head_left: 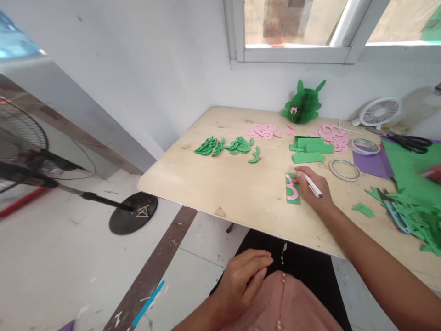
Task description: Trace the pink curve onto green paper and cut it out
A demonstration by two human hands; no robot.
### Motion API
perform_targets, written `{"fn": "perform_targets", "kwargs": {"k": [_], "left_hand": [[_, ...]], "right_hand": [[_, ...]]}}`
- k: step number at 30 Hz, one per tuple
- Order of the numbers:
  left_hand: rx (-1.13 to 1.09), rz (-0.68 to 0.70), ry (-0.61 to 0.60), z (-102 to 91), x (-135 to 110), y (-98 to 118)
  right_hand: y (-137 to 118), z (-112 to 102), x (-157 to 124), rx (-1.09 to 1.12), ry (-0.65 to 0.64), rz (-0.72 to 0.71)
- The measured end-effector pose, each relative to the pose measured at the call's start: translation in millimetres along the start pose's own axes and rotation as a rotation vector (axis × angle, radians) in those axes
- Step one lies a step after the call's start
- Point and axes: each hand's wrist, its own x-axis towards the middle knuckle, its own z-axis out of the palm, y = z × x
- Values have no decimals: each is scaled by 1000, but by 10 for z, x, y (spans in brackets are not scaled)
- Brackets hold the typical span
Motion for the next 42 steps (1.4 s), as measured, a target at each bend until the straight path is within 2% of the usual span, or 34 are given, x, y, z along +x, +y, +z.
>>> {"fn": "perform_targets", "kwargs": {"k": [3, 5, 9, 11, 14, 21, 32, 42], "left_hand": [[69, 128, 109, -174, 347, 183], [199, 150, 142, -196, 613, 221], [437, 181, 41, -55, 1066, 203], [507, 192, -20, 53, 1220, 178], [565, 193, -50, 199, 1364, 120], [637, 173, -72, 356, 1476, -16], [642, 145, -74, 442, 1499, -83], [777, 183, -71, 454, 1477, -148]], "right_hand": [[10, 7, -4, 13, 7, -20], [19, 15, -4, 17, 10, -33], [37, 31, 3, 21, 19, -43], [36, 31, 7, 25, 18, -43], [21, 18, 13, 31, 1, -45], [-1, 4, 20, 22, -16, -42], [-10, 3, 13, 27, -26, -45], [-5, 14, 12, 37, -17, -29]]}}
